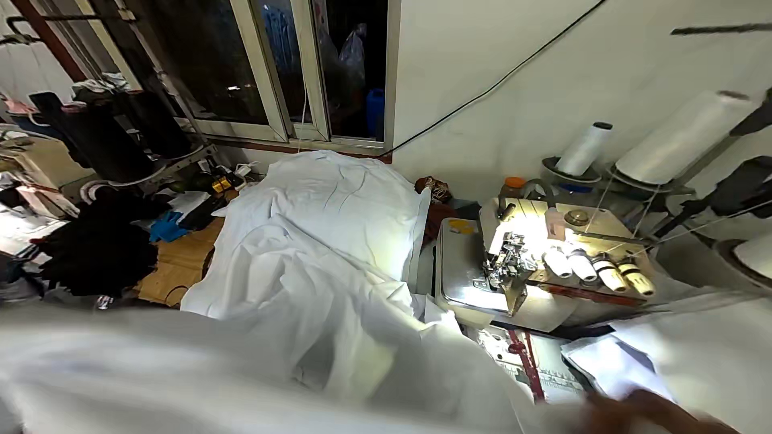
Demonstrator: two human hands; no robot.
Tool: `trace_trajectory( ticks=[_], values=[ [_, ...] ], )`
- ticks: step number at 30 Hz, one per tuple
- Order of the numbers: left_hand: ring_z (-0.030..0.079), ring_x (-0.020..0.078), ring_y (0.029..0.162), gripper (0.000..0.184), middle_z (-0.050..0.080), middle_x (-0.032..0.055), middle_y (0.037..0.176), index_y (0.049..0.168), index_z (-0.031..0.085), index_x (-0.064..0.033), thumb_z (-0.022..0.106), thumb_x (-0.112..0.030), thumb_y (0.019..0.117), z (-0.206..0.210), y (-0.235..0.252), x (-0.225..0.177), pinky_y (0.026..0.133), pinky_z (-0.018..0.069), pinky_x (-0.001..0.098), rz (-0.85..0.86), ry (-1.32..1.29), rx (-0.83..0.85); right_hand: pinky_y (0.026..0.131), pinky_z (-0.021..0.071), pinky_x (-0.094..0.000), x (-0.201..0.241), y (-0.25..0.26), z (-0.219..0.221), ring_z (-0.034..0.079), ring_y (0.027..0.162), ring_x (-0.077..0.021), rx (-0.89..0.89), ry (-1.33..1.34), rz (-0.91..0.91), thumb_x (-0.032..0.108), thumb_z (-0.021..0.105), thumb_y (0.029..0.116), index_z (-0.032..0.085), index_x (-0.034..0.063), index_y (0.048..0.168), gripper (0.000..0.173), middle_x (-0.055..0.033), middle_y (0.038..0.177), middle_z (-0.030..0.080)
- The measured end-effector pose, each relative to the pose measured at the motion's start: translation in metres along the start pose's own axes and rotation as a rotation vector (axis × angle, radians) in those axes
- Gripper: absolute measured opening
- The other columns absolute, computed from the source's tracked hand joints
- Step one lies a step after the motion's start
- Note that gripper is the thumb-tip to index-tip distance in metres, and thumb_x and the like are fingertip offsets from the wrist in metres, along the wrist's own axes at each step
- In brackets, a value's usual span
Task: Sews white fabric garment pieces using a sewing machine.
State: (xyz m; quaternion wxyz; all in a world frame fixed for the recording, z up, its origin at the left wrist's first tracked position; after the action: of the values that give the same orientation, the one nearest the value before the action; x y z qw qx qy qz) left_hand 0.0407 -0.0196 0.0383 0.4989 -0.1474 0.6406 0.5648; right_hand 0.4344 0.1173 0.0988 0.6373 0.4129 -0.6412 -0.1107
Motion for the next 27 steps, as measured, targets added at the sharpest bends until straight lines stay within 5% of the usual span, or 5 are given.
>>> trace_trajectory(
  ticks=[4, 8, 12, 17, 27],
  values=[
    [0.056, 0.0445, 0.122, 0.044, 0.057, 0.0367, 0.127, 0.131, 0.054, 0.0143, 0.054, -0.022, 0.1064, 0.153, 0.115, -0.001, 0.106, 0.0397, 0.0604, -0.022, 0.596, 0.513, 0.063, 0.0548, -0.023, -0.111, 0.005, 0.008, 0.062, 0.068, -0.0026, -0.284, -0.606, 0.151, 0.023, 0.053, 0.1022, 0.068, 0.0043, 0.091, 0.026, 0.0018, 0.076, 0.064],
    [0.068, 0.0322, 0.108, 0.026, 0.073, 0.0175, 0.111, 0.117, 0.073, -0.0015, 0.066, -0.02, 0.1005, 0.205, 0.103, 0.101, 0.099, 0.05, 0.0559, -0.008, 0.63, 1.302, 0.071, 0.058, -0.046, -0.169, -0.029, -0.002, 0.069, 0.075, -0.0246, -0.324, -0.788, 0.379, 0.017, 0.054, 0.0986, 0.07, -0.0024, 0.099, 0.025, -0.014, 0.084, 0.068],
    [0.066, 0.033, 0.115, 0.027, 0.069, 0.0183, 0.121, 0.12, 0.069, 0.002, 0.059, -0.016, 0.1023, 0.137, 0.072, 0.126, 0.103, 0.0497, 0.0571, 0.155, 0.491, 0.921, 0.085, 0.0583, -0.0358, -0.16, -0.067, 0.014, 0.066, 0.101, -0.0286, -0.363, -0.798, 0.283, 0.015, 0.062, 0.0936, 0.068, -0.0089, 0.112, 0.031, -0.0303, 0.123, 0.059],
    [0.064, 0.033, 0.1, 0.035, 0.066, 0.0276, 0.11, 0.114, 0.064, 0.011, 0.053, -0.02, 0.1032, 0.021, 0.048, 0.16, 0.089, 0.0512, 0.051, 0.006, 0.559, 0.312, 0.054, 0.0553, -0.0354, -0.134, -0.1, 0.069, 0.065, 0.059, -0.0199, -0.082, -0.831, 0.29, 0.021, 0.065, 0.0963, 0.07, -0.0005, 0.081, 0.027, -0.0114, 0.07, 0.066],
    [0.056, 0.0051, 0.057, 0.013, 0.056, 0.0002, 0.076, 0.105, 0.054, -0.0011, 0.057, -0.013, 0.1032, -0.005, 0.015, 0.228, 0.055, 0.0524, 0.0231, -0.603, 0.288, 0.195, 0.063, 0.0572, -0.0456, -0.158, -0.109, 0.101, 0.068, 0.065, -0.0295, 0.229, -0.636, 0.519, 0.012, 0.067, 0.093, 0.069, -0.0039, 0.082, 0.019, -0.0166, 0.072, 0.067]
  ],
)
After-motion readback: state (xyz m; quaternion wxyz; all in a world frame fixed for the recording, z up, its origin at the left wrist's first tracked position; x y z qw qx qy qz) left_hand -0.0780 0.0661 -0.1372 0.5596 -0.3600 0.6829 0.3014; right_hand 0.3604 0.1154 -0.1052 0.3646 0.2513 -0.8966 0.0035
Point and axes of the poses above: each hand's wrist, its own y-axis towards the middle knuckle, its own z-axis out of the palm, x = y × z, the point moved 5 cm from there along y, towards the middle knuckle
